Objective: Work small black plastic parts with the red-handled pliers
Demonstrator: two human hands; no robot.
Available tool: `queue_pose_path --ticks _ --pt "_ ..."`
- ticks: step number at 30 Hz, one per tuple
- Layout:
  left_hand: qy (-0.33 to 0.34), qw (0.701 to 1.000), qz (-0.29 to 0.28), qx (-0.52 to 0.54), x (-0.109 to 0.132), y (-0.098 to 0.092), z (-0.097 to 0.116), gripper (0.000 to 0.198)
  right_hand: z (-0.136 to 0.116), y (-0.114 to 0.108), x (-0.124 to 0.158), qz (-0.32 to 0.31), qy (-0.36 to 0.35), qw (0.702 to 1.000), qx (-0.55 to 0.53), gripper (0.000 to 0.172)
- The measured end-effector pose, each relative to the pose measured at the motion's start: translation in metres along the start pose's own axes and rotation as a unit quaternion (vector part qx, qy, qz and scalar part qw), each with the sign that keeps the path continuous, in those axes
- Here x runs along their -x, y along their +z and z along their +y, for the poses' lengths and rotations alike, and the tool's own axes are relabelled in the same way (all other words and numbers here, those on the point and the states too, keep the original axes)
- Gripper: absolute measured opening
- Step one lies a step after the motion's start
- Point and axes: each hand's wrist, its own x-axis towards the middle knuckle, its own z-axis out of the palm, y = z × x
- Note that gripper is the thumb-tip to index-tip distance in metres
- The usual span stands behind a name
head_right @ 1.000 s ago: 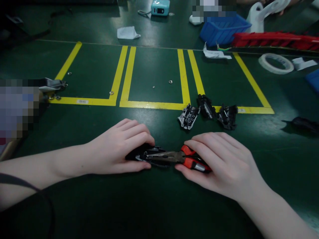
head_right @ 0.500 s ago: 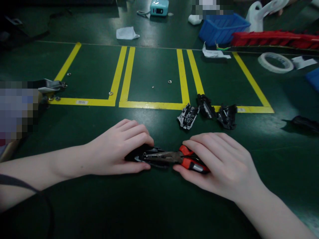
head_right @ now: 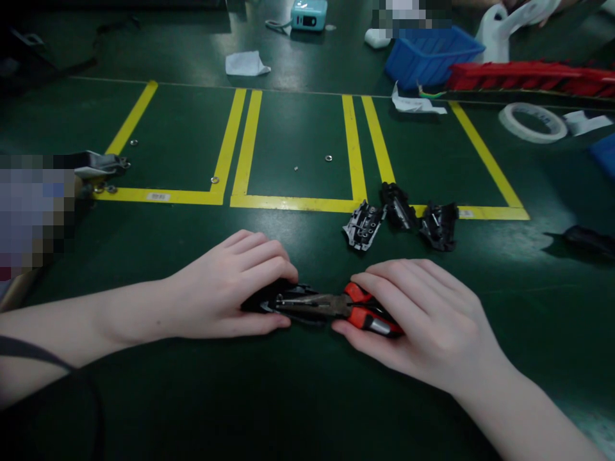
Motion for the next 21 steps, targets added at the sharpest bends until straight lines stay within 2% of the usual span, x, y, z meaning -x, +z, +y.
queue_pose_path --ticks 21 --pt "0.016 1.0 -0.007 0.01 -0.0004 -0.0002 -0.0009 0.031 0.0025 -0.0039 -0.0021 -0.02 0.0 1.0 0.002 0.025"
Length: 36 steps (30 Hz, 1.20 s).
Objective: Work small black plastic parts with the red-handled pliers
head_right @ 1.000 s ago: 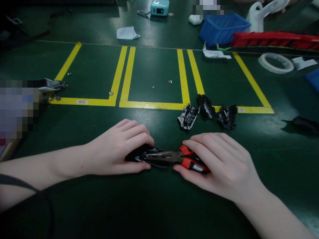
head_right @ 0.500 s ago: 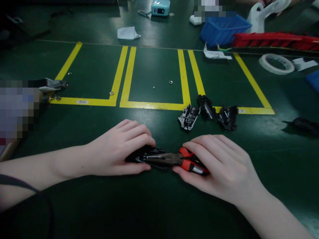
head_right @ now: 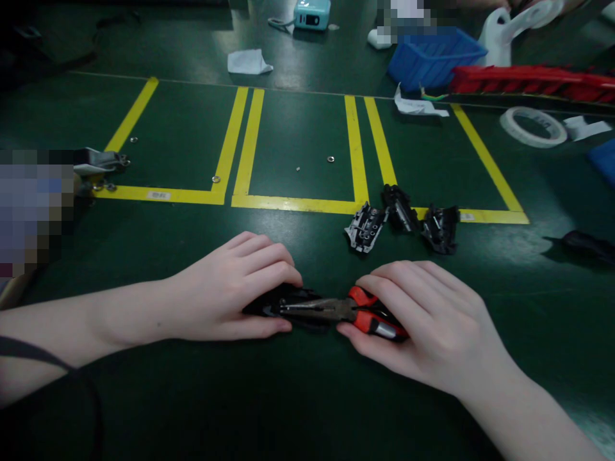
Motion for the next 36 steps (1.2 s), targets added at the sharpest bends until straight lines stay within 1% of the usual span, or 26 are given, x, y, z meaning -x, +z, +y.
queue_pose_path --ticks 3,5,12,18,22,31,36 --pt "0.004 1.0 -0.001 0.004 0.0 0.0 -0.001 0.032 -0.001 -0.001 0.001 -0.004 0.014 1.0 -0.007 0.022" --pt "0.007 1.0 0.001 0.002 0.0 0.001 -0.001 0.032 -0.001 -0.001 0.001 -0.007 0.014 1.0 -0.009 0.023" --pt "0.003 1.0 -0.008 0.006 0.0 0.0 0.0 0.028 0.001 -0.002 -0.002 -0.002 -0.025 1.0 0.009 0.028" --pt "0.006 1.0 -0.005 -0.001 0.001 0.001 0.0 0.029 -0.005 -0.001 -0.003 0.012 -0.018 1.0 0.01 0.027" --pt "0.009 1.0 -0.008 -0.002 0.001 0.0 0.0 0.029 -0.009 -0.002 -0.002 0.009 -0.016 1.0 0.017 0.027" --pt "0.007 1.0 -0.007 -0.002 0.0 -0.001 0.0 0.031 -0.002 -0.002 -0.002 0.009 -0.02 1.0 0.01 0.022" --pt "0.008 1.0 -0.008 -0.01 0.001 -0.001 0.0 0.031 -0.005 0.0 -0.003 0.013 -0.022 1.0 0.016 0.023"
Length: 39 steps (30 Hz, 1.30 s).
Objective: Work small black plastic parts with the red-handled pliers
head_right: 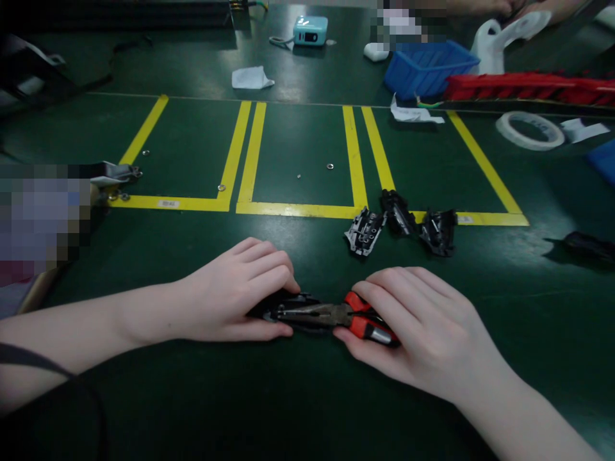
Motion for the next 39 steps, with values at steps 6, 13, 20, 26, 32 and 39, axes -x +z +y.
queue_pose_path --ticks 6,13,20,26,32,39 --pt "0.005 1.0 0.006 -0.011 -0.001 0.0 -0.001 0.034 -0.001 -0.001 -0.002 0.008 -0.006 1.0 0.003 0.021" --pt "0.005 1.0 0.009 -0.007 -0.001 0.0 -0.001 0.036 0.0 -0.003 -0.005 0.016 0.006 1.0 -0.017 0.017" --pt "0.01 1.0 0.014 -0.003 -0.001 0.0 -0.001 0.035 -0.003 -0.002 -0.005 0.029 -0.004 0.999 -0.019 0.018" --pt "0.006 1.0 0.013 0.007 -0.001 0.001 -0.002 0.035 -0.001 -0.003 -0.001 0.028 -0.005 1.0 -0.01 0.019" --pt "0.005 1.0 0.015 0.008 0.0 0.001 -0.002 0.034 0.001 -0.003 0.0 0.022 -0.002 1.0 -0.001 0.02" --pt "-0.01 1.0 0.007 0.015 0.0 0.001 0.0 0.033 0.009 0.002 0.003 0.042 -0.011 0.999 0.008 0.031"
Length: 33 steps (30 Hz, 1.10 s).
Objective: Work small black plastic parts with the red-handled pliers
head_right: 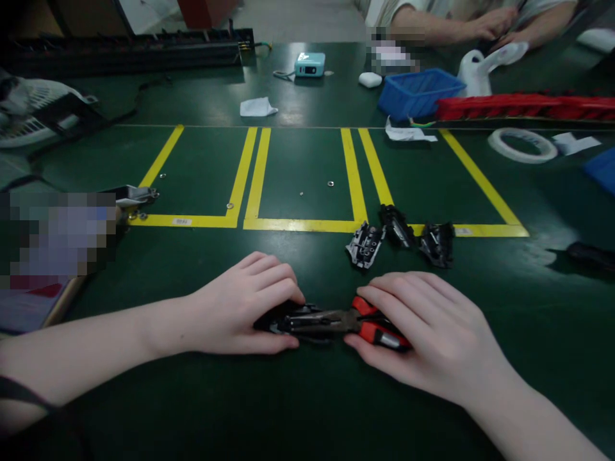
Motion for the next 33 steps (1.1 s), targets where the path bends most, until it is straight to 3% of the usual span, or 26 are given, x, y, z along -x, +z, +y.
queue_pose_path --ticks 6,16,24,33 --pt "-0.025 0.999 -0.017 0.016 0.0 0.0 0.005 0.031 -0.003 0.002 0.001 0.019 0.009 1.0 -0.018 0.036" --pt "-0.039 0.999 -0.024 0.009 0.0 0.001 0.012 0.045 -0.01 -0.003 -0.002 0.058 0.01 0.998 -0.006 0.037" --pt "-0.056 0.998 0.001 -0.002 0.001 0.004 0.012 0.03 -0.011 -0.004 -0.002 0.069 0.019 0.997 -0.005 0.036" --pt "-0.071 0.993 0.086 -0.031 0.006 0.009 0.013 0.066 -0.01 -0.004 -0.001 0.09 0.017 0.996 -0.003 0.039"
